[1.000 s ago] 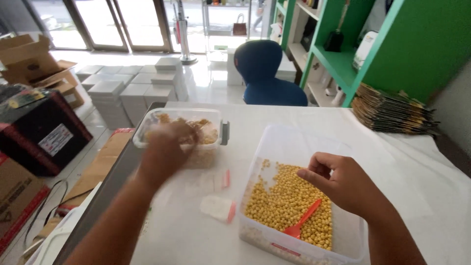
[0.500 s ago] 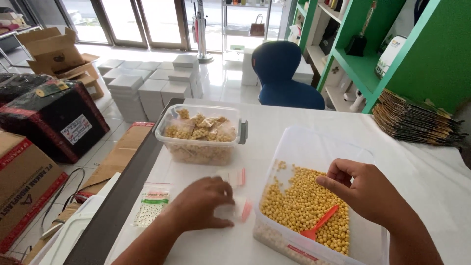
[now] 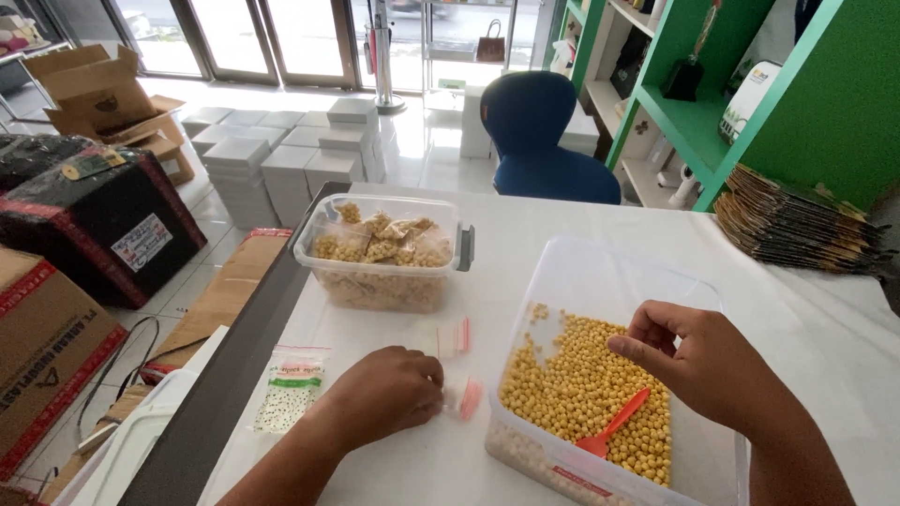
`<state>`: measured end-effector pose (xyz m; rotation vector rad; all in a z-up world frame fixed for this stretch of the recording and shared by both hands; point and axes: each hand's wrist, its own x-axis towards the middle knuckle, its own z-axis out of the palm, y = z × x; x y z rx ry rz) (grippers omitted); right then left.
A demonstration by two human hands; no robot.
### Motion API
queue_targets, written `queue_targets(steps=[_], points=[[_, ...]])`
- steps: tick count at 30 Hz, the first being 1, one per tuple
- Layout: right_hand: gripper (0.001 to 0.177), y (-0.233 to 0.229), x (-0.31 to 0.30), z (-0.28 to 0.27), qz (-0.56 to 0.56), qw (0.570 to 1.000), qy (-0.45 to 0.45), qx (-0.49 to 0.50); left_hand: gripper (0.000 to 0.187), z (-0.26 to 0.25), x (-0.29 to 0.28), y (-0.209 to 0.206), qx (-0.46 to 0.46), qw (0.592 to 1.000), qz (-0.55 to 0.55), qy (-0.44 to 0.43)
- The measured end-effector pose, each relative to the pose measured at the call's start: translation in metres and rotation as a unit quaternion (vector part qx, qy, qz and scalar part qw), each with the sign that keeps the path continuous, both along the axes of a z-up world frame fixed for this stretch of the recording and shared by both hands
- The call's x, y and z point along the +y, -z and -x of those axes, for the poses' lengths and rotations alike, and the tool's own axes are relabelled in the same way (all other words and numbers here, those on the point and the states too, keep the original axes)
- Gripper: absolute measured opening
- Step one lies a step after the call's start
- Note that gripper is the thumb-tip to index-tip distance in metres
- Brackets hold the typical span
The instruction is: Packaging small yellow beads and larger beige items into small plastic bags using a spoon and fingers.
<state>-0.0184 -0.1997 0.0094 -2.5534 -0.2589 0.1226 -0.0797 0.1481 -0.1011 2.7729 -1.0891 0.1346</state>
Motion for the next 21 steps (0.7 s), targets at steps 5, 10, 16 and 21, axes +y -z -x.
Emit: queue_targets(steps=[5,10,16,21], points=[[0.037,-0.002,0.001,0.002,-0.005,1.000,0.005,0.006,0.017,-0.004,0.002,0.019,-0.070,0.997,-0.039,-0.007],[0.037,-0.004,0.003,0.003,0.005,1.000,0.017,0.015,0.011,0.001,0.000,0.004,-0.043,0.997,0.033,-0.046],[0.037,-0.004,0.003,0.003,0.011,1.000,0.000,0.005,0.014,0.000,0.004,0.010,-0.063,0.992,0.069,-0.083],[0.037,-0.003,0.003,0.002,0.014,1.000,0.015,0.008,0.016,0.007,0.003,-0.010,0.090,0.976,0.124,-0.152]])
